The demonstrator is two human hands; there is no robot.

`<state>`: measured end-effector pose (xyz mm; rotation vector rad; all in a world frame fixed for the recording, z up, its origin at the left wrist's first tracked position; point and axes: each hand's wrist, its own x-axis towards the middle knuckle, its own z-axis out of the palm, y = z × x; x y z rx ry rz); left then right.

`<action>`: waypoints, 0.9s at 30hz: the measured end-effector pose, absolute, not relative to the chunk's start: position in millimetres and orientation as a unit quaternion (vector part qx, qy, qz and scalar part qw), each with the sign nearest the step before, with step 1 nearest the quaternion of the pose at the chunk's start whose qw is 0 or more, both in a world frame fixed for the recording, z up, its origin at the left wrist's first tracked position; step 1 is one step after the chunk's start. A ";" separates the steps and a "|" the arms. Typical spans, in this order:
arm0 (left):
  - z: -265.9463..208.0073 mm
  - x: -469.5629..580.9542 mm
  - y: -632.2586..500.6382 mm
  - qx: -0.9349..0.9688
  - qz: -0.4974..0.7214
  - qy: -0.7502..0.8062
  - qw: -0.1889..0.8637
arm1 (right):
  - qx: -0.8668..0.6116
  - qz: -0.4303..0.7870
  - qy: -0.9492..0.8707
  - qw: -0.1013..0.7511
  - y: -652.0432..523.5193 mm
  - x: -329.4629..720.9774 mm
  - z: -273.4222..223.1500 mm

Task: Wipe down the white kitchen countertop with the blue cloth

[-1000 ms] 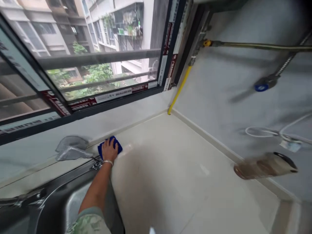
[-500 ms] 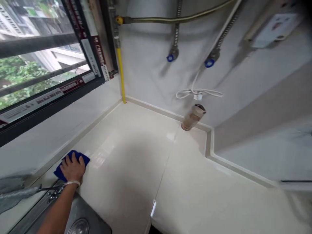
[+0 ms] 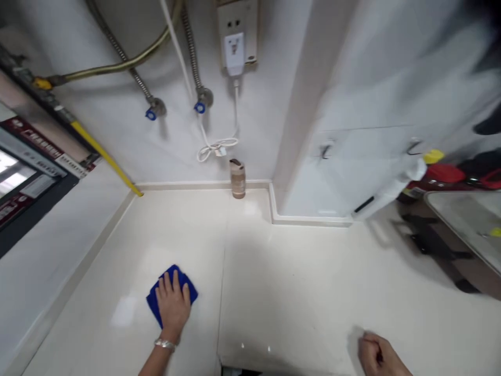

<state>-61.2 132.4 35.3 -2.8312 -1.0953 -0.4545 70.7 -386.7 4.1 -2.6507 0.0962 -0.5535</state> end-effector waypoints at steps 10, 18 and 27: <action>41.7 118.9 -19.1 -0.985 -0.128 -0.075 -0.087 | -0.952 -0.225 0.040 0.202 -383.1 69.2 -14.8; 34.5 127.8 -181.2 -0.968 -0.067 0.140 -0.197 | -0.953 -0.213 0.005 0.217 -381.9 74.4 -12.1; 45.4 112.6 -188.5 -0.931 -0.015 0.257 -0.258 | -0.933 -0.173 0.041 0.313 -375.6 76.2 -2.0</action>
